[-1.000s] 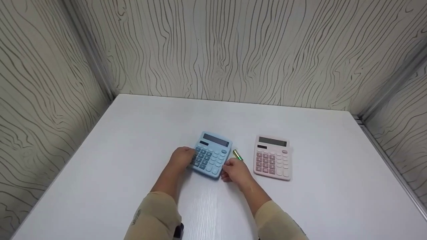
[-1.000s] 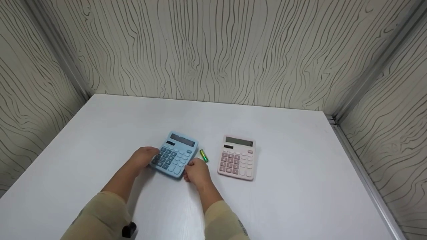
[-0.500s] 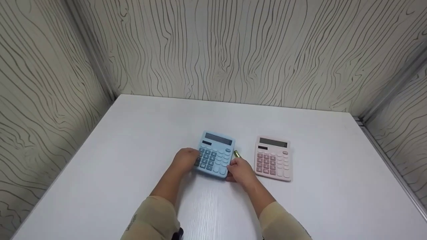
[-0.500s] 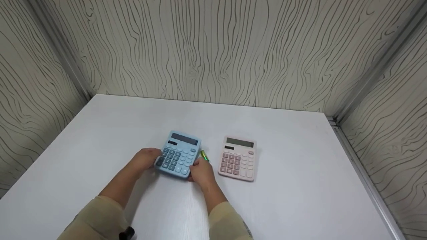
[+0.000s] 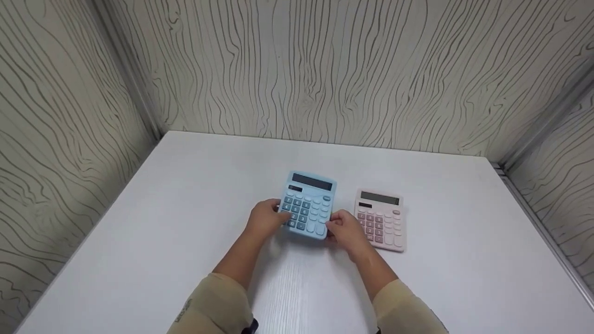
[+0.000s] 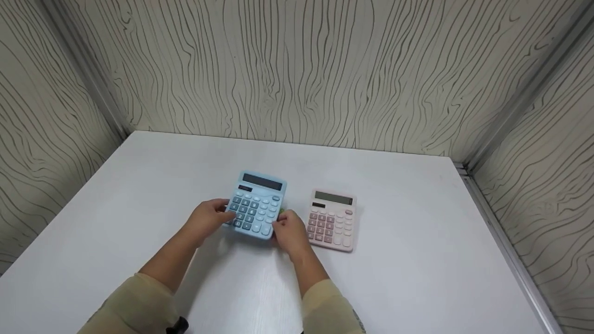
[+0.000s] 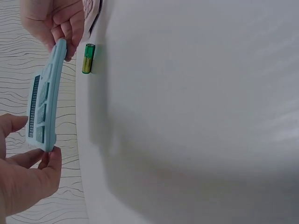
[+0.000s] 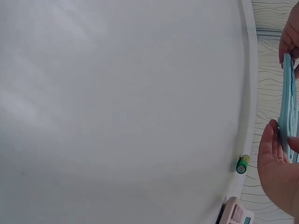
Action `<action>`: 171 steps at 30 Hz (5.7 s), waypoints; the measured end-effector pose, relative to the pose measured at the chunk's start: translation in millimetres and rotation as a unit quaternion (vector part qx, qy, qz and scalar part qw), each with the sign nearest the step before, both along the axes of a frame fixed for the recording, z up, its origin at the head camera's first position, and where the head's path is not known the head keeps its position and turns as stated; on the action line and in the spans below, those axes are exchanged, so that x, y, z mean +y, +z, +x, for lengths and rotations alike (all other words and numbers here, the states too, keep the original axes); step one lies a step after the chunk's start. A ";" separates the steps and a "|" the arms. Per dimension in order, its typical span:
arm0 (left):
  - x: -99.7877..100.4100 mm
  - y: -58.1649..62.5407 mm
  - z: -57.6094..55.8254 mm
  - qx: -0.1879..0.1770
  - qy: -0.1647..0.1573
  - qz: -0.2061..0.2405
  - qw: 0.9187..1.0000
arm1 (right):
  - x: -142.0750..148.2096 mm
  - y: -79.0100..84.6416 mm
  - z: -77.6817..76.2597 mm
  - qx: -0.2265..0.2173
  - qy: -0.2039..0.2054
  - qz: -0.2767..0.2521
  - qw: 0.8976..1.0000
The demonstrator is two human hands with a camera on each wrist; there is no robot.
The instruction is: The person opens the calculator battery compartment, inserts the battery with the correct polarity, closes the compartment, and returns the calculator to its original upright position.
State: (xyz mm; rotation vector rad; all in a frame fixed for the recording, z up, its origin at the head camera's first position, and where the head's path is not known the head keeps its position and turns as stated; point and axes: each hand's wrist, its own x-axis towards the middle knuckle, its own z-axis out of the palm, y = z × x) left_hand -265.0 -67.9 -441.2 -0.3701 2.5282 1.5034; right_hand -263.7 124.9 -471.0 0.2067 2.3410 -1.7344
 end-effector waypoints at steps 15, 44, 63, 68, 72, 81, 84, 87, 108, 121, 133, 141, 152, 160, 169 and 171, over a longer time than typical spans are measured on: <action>7.0 -1.0 -0.1 0.035 -0.010 -0.032 0.999 | 8.7 1.2 -0.5 -0.017 0.013 -0.082 0.996; 30.8 -4.3 12.4 0.019 -0.013 -0.103 0.994 | -2.9 16.7 13.0 0.048 0.157 -0.090 0.982; 31.6 4.5 12.6 -0.039 -0.036 0.002 0.999 | -1.0 26.3 16.9 0.055 0.252 -0.035 0.966; 32.7 4.5 14.8 -0.044 -0.068 0.038 0.996 | 6.7 24.1 12.4 0.056 0.231 -0.054 0.970; 33.5 6.5 16.2 -0.042 -0.097 0.086 0.991 | 11.9 23.8 9.6 0.067 0.210 -0.055 0.974; 33.9 6.2 18.7 -0.059 -0.173 0.185 0.966 | 14.8 22.4 4.9 0.070 0.125 -0.006 0.990; 32.6 2.3 19.1 -0.062 -0.191 0.229 0.953 | 16.0 20.4 3.6 0.066 0.105 0.000 0.992; 32.5 0.1 19.1 -0.070 -0.205 0.273 0.937 | 17.3 18.8 3.0 0.063 0.095 0.009 0.993; 25.4 -1.8 17.3 -0.108 -0.201 0.392 0.891 | 15.9 26.0 2.2 0.057 0.088 -0.009 0.994; 22.6 2.3 6.8 -0.059 -0.094 0.340 0.934 | 16.7 28.2 1.8 0.060 0.086 0.090 0.990; 16.0 -0.9 7.3 -0.071 -0.039 0.204 0.976 | 11.7 23.2 7.7 0.054 0.100 0.174 0.978; 9.4 -5.2 12.3 -0.091 -0.072 0.031 0.993 | 9.2 13.5 10.0 0.063 0.116 0.185 0.974; 4.1 -16.8 14.1 -0.089 -0.105 -0.050 0.989 | 5.3 0.4 12.8 0.050 0.161 0.213 0.962; 1.5 -22.6 15.4 -0.087 -0.107 -0.073 0.988 | 5.3 -4.4 13.6 0.036 0.177 0.218 0.959; 0.7 -21.7 18.8 -0.059 -0.125 -0.115 0.984 | 7.4 -7.1 13.3 0.034 0.183 0.216 0.959; 0.5 -21.5 19.0 -0.057 -0.130 -0.127 0.982 | 7.9 -8.0 12.8 0.032 0.184 0.218 0.958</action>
